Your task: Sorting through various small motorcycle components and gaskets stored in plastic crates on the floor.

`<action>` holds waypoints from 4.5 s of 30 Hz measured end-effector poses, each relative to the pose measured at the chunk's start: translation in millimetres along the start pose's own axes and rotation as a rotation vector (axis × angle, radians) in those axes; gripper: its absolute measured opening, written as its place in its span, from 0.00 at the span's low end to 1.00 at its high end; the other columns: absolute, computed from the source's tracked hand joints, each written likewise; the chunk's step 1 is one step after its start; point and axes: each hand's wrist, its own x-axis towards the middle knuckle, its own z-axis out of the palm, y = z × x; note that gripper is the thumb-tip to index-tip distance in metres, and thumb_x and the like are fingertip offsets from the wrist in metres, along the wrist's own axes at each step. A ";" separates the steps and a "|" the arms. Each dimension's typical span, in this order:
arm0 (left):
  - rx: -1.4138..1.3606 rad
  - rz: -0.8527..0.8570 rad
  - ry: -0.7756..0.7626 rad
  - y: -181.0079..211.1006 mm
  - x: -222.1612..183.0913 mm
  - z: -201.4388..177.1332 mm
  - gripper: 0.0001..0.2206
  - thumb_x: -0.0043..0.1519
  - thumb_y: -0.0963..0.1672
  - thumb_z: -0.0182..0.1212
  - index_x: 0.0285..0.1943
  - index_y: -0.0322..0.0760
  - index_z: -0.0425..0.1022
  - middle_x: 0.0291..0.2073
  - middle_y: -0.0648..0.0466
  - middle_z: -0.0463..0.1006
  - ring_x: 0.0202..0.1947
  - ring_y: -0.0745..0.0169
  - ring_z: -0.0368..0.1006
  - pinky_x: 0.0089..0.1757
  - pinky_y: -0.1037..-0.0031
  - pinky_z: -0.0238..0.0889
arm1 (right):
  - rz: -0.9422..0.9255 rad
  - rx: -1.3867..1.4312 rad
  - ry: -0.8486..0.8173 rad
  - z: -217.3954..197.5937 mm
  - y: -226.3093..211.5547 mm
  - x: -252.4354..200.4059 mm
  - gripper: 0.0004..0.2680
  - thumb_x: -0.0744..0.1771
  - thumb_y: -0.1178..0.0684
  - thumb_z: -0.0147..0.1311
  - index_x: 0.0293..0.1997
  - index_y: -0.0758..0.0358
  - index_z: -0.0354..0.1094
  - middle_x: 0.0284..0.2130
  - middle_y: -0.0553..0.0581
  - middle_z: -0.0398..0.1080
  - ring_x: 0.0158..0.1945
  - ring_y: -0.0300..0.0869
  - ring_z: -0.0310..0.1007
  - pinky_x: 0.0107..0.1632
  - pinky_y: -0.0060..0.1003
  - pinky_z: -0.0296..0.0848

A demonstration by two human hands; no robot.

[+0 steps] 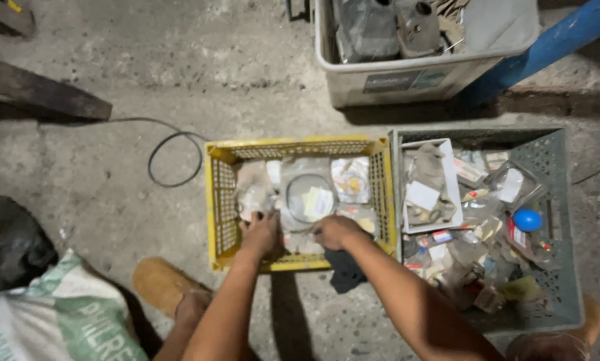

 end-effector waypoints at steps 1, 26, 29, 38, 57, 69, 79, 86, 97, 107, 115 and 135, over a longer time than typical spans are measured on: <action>-0.002 -0.008 -0.005 7.9 -16.2 -21.7 0.30 0.63 0.51 0.62 0.76 0.50 0.58 0.73 0.57 0.59 0.73 0.38 0.46 0.60 0.26 0.46 | -0.005 0.000 -0.007 -0.2 -3.1 -5.5 0.15 0.66 0.41 0.50 0.58 0.43 0.75 0.57 0.59 0.74 0.65 0.56 0.70 0.65 0.54 0.69; -1.878 -0.085 0.435 159.2 -111.5 53.7 0.19 0.64 0.46 0.53 0.59 0.29 0.78 0.50 0.46 0.82 0.49 0.55 0.76 0.53 0.70 0.65 | -0.127 1.266 0.818 58.0 -10.6 -129.0 0.11 0.65 0.49 0.57 0.40 0.67 0.79 0.33 0.55 0.79 0.36 0.40 0.74 0.45 0.33 0.72; -2.197 -0.043 0.180 206.4 -112.8 116.7 0.23 0.67 0.50 0.48 0.63 0.28 0.75 0.53 0.44 0.79 0.49 0.52 0.73 0.53 0.67 0.63 | -0.178 1.303 0.804 100.9 -35.0 -189.6 0.15 0.65 0.46 0.57 0.53 0.65 0.71 0.44 0.57 0.76 0.46 0.42 0.74 0.53 0.36 0.71; -1.955 -0.141 -0.293 295.0 -241.0 72.2 0.33 0.63 0.57 0.47 0.70 0.34 0.71 0.66 0.42 0.73 0.64 0.46 0.67 0.62 0.63 0.56 | 0.051 1.080 1.249 143.8 44.0 -222.3 0.20 0.68 0.39 0.45 0.62 0.61 0.65 0.54 0.61 0.73 0.55 0.51 0.73 0.60 0.41 0.67; -0.880 -0.103 0.502 259.4 -212.9 110.9 0.25 0.66 0.56 0.47 0.48 0.34 0.80 0.41 0.40 0.83 0.42 0.37 0.78 0.45 0.58 0.70 | 0.027 1.048 1.101 185.9 97.7 -274.6 0.07 0.65 0.60 0.49 0.39 0.62 0.76 0.26 0.53 0.77 0.28 0.39 0.74 0.36 0.34 0.75; -1.811 0.453 0.114 300.8 -263.4 22.2 0.36 0.55 0.39 0.57 0.77 0.39 0.56 0.75 0.34 0.55 0.74 0.41 0.54 0.64 0.63 0.49 | -0.316 0.805 0.677 137.2 145.1 -315.6 0.16 0.62 0.53 0.56 0.54 0.64 0.72 0.41 0.51 0.77 0.40 0.39 0.71 0.46 0.38 0.75; -1.626 -0.211 0.301 227.2 -209.2 90.4 0.13 0.63 0.42 0.56 0.54 0.33 0.79 0.38 0.45 0.82 0.33 0.55 0.75 0.33 0.68 0.68 | 0.349 0.879 1.319 139.8 272.6 -355.3 0.18 0.66 0.41 0.57 0.46 0.71 0.76 0.36 0.64 0.79 0.36 0.54 0.77 0.43 0.44 0.73; -0.884 0.152 0.498 274.2 -204.7 79.3 0.12 0.56 0.44 0.65 0.47 0.39 0.81 0.33 0.53 0.84 0.31 0.60 0.77 0.38 0.71 0.71 | 0.356 0.771 1.582 141.4 306.6 -344.7 0.13 0.65 0.53 0.62 0.47 0.74 0.73 0.39 0.66 0.75 0.38 0.55 0.73 0.46 0.43 0.71; -0.742 0.344 0.332 351.3 -132.7 51.3 0.19 0.51 0.40 0.63 0.54 0.38 0.77 0.38 0.49 0.83 0.36 0.54 0.78 0.41 0.68 0.71 | 0.354 0.961 1.001 128.7 285.8 -268.5 0.19 0.66 0.38 0.52 0.51 0.62 0.76 0.43 0.59 0.80 0.45 0.51 0.78 0.51 0.40 0.72; -0.084 0.469 0.227 382.1 -39.0 -2.0 0.22 0.53 0.44 0.68 0.57 0.34 0.74 0.48 0.41 0.78 0.53 0.39 0.75 0.48 0.55 0.74 | 0.441 0.552 0.995 89.3 325.8 -176.1 0.12 0.61 0.48 0.62 0.45 0.56 0.80 0.35 0.62 0.80 0.47 0.56 0.80 0.48 0.49 0.78; -0.006 0.429 -0.050 440.2 -25.0 -19.9 0.31 0.58 0.47 0.61 0.72 0.37 0.61 0.46 0.35 0.81 0.50 0.35 0.79 0.50 0.49 0.73 | 0.680 0.562 1.113 104.0 402.2 -151.4 0.22 0.57 0.46 0.67 0.54 0.58 0.72 0.44 0.66 0.76 0.52 0.62 0.77 0.52 0.57 0.77; -0.523 0.217 0.230 584.3 97.1 -7.1 0.13 0.56 0.47 0.66 0.42 0.34 0.84 0.35 0.39 0.83 0.43 0.36 0.81 0.42 0.51 0.76 | 0.662 0.990 1.044 125.6 423.9 -145.4 0.20 0.58 0.60 0.54 0.57 0.55 0.72 0.46 0.66 0.78 0.52 0.57 0.78 0.55 0.50 0.77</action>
